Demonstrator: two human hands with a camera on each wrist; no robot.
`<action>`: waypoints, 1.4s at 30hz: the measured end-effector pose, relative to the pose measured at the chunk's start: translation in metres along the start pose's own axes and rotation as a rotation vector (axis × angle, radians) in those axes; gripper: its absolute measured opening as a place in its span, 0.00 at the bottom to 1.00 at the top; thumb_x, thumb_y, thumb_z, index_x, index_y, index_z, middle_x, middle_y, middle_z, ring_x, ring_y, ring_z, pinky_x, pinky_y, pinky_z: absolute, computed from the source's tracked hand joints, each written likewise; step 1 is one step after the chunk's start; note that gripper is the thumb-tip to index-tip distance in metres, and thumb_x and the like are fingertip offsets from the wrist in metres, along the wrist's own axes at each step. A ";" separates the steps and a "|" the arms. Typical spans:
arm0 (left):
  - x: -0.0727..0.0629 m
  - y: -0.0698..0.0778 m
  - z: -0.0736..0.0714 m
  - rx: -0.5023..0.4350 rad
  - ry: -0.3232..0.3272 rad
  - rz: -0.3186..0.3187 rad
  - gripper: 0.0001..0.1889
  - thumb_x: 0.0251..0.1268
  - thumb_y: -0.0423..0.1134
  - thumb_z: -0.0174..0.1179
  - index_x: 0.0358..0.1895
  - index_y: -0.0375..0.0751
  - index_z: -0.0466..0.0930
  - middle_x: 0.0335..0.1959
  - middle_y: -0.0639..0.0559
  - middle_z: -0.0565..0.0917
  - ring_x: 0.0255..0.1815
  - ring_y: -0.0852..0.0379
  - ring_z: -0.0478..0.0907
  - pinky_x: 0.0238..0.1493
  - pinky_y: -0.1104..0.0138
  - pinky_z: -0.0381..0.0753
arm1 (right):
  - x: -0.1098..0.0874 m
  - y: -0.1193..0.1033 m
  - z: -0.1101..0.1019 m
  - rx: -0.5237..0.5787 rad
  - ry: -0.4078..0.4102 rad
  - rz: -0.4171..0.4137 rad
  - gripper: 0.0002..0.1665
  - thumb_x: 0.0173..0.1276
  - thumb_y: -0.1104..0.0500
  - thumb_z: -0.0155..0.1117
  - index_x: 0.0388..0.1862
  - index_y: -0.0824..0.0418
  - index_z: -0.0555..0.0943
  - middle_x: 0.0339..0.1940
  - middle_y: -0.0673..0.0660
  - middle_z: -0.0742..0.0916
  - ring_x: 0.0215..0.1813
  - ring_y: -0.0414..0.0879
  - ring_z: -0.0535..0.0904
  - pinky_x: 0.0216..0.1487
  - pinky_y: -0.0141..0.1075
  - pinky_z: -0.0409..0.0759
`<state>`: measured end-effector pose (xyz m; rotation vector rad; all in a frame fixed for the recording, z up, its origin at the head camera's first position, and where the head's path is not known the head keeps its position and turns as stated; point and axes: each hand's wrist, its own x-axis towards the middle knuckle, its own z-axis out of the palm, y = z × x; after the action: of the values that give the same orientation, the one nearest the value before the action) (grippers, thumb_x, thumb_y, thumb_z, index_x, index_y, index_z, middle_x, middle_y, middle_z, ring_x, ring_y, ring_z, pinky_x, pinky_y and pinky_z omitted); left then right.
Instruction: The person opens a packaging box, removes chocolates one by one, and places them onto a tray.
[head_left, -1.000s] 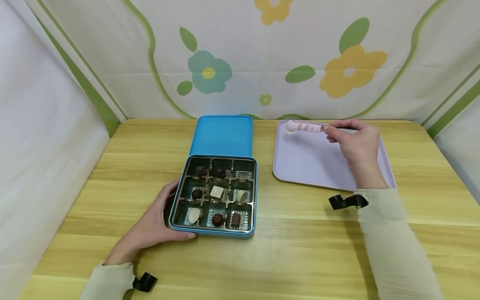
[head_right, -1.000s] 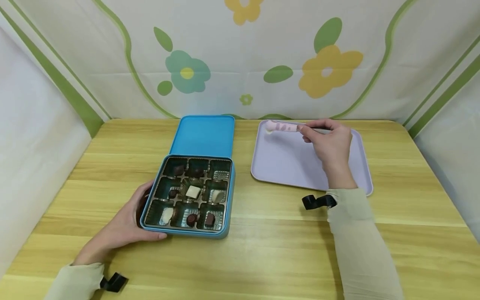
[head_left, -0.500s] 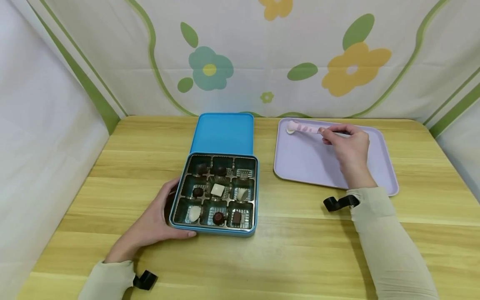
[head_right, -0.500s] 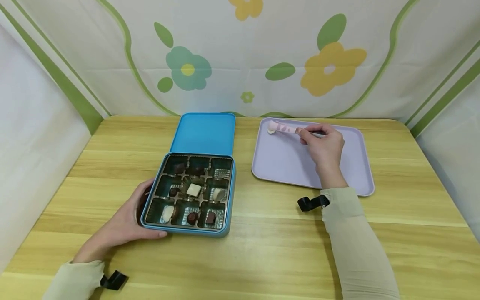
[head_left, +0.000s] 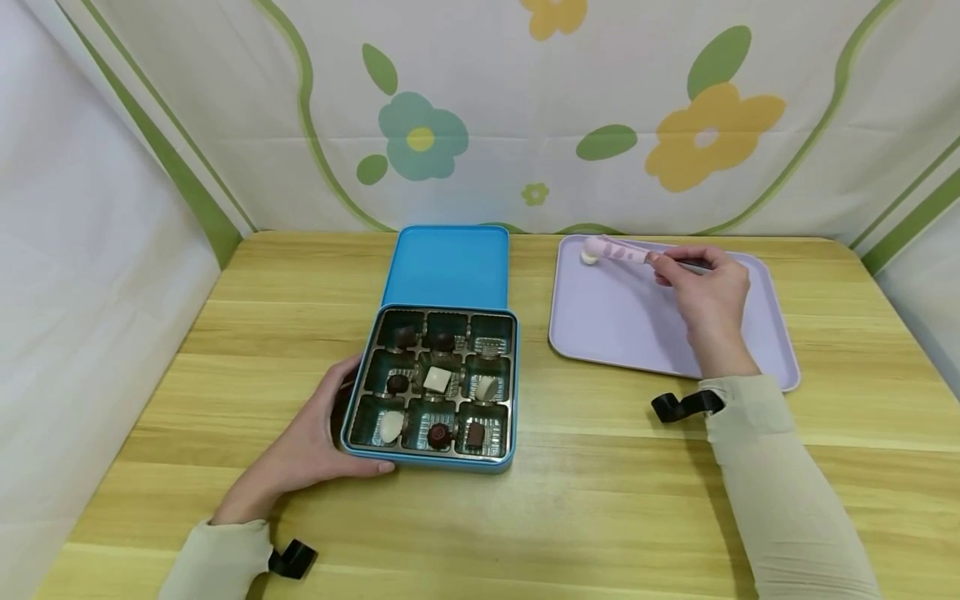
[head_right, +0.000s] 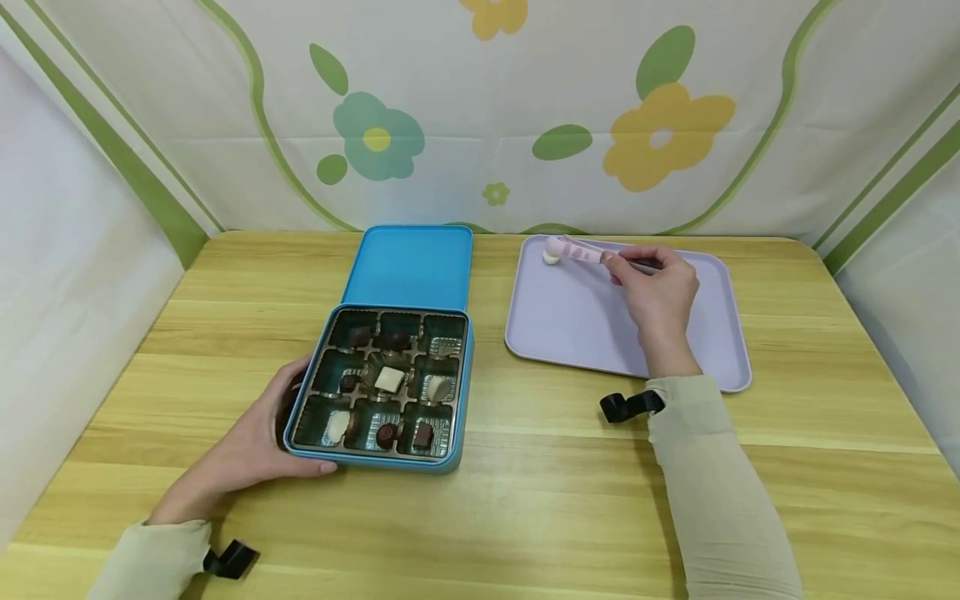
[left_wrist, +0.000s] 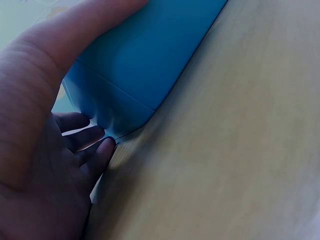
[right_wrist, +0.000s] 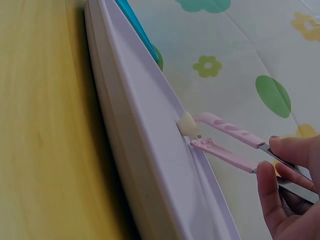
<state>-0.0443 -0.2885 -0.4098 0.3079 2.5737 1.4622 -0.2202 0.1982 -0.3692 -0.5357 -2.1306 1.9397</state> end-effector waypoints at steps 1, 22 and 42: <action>0.000 0.000 0.000 0.002 0.000 0.000 0.73 0.39 0.42 0.92 0.87 0.69 0.48 0.80 0.49 0.68 0.71 0.52 0.71 0.69 0.74 0.69 | 0.000 0.000 -0.001 0.002 0.003 0.000 0.14 0.62 0.58 0.85 0.42 0.56 0.88 0.34 0.42 0.88 0.28 0.32 0.88 0.38 0.23 0.86; 0.001 0.001 0.001 -0.006 -0.005 -0.003 0.72 0.39 0.42 0.91 0.87 0.69 0.48 0.80 0.49 0.67 0.72 0.48 0.70 0.69 0.74 0.69 | 0.000 0.002 -0.002 0.004 -0.009 -0.016 0.14 0.62 0.57 0.85 0.41 0.57 0.87 0.44 0.50 0.84 0.28 0.34 0.88 0.37 0.24 0.87; 0.005 0.001 0.003 -0.016 -0.007 0.010 0.73 0.39 0.42 0.92 0.87 0.69 0.48 0.82 0.49 0.66 0.75 0.46 0.68 0.71 0.73 0.67 | -0.011 -0.017 -0.001 0.057 -0.064 -0.132 0.16 0.60 0.60 0.86 0.45 0.60 0.89 0.35 0.45 0.91 0.31 0.35 0.90 0.40 0.25 0.88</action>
<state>-0.0479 -0.2844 -0.4106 0.3234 2.5570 1.4822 -0.2119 0.1939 -0.3510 -0.3183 -2.0843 1.9626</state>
